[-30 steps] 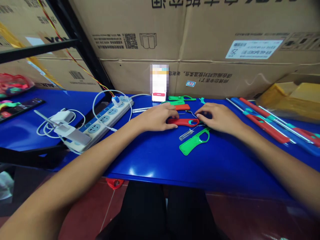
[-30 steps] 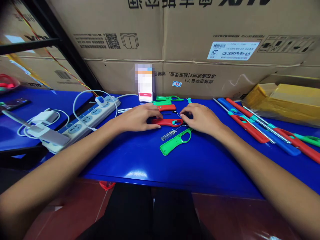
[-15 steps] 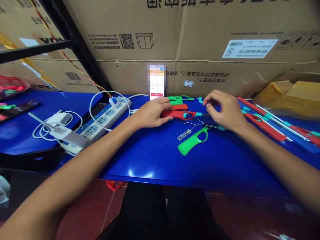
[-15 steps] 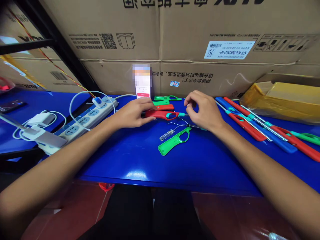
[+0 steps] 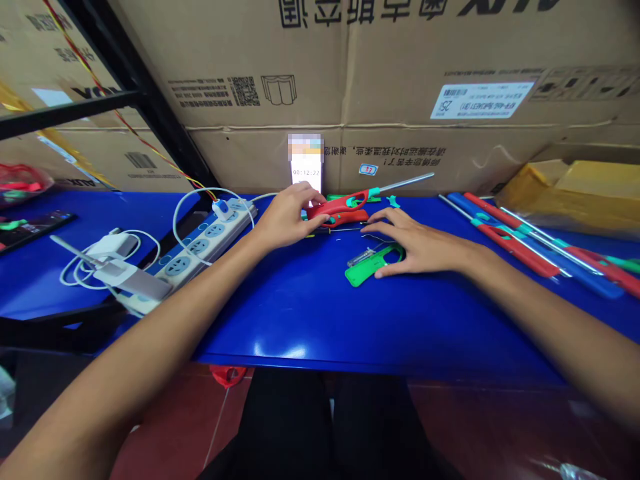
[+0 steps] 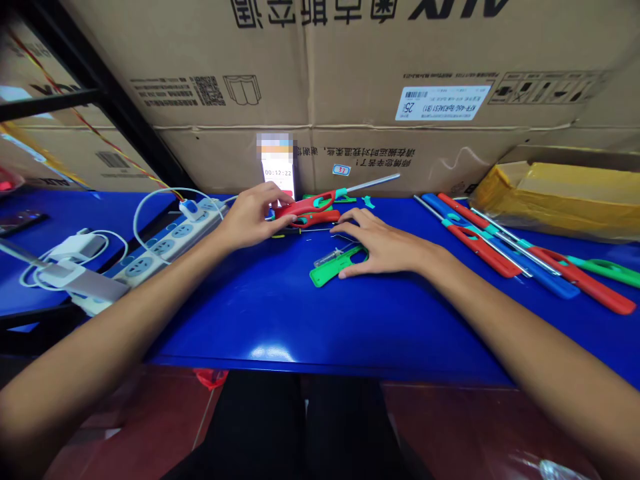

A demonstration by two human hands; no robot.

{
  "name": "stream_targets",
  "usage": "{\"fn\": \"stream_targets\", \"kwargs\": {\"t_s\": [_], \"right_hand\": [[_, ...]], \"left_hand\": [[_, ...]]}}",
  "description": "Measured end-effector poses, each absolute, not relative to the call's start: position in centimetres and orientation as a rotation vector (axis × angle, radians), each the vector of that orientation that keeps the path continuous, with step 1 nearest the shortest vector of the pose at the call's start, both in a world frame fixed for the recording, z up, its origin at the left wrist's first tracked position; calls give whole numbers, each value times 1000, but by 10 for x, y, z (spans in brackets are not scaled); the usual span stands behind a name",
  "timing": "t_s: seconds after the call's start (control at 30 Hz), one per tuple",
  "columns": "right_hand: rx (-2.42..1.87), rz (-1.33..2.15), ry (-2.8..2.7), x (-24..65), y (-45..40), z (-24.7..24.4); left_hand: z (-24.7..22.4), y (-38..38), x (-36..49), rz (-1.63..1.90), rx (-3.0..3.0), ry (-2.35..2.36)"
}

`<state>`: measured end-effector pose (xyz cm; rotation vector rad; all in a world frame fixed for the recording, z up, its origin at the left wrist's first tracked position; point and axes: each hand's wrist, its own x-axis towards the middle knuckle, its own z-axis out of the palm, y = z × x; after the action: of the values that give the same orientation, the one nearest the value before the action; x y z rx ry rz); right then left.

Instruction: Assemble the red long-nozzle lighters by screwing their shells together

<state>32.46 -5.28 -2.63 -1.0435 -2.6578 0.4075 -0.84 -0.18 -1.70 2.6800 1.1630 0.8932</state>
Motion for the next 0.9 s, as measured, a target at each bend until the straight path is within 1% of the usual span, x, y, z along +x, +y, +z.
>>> {"fn": "stream_targets", "kwargs": {"t_s": [0.17, 0.3, 0.63, 0.9], "right_hand": [[-1016, 402, -2624, 342, -31, -29], [-1005, 326, -2591, 349, -21, -34], [-1194, 170, -2513, 375, -1, -42], [-1206, 152, -2514, 383, 2, -42]], "left_hand": [[-20, 0, -8, 875, 2671, 1140], [-24, 1, -6, 897, 2649, 1143], [-30, 1, -2, 909, 2638, 1184], [-29, 2, -3, 937, 2634, 1219]]}}
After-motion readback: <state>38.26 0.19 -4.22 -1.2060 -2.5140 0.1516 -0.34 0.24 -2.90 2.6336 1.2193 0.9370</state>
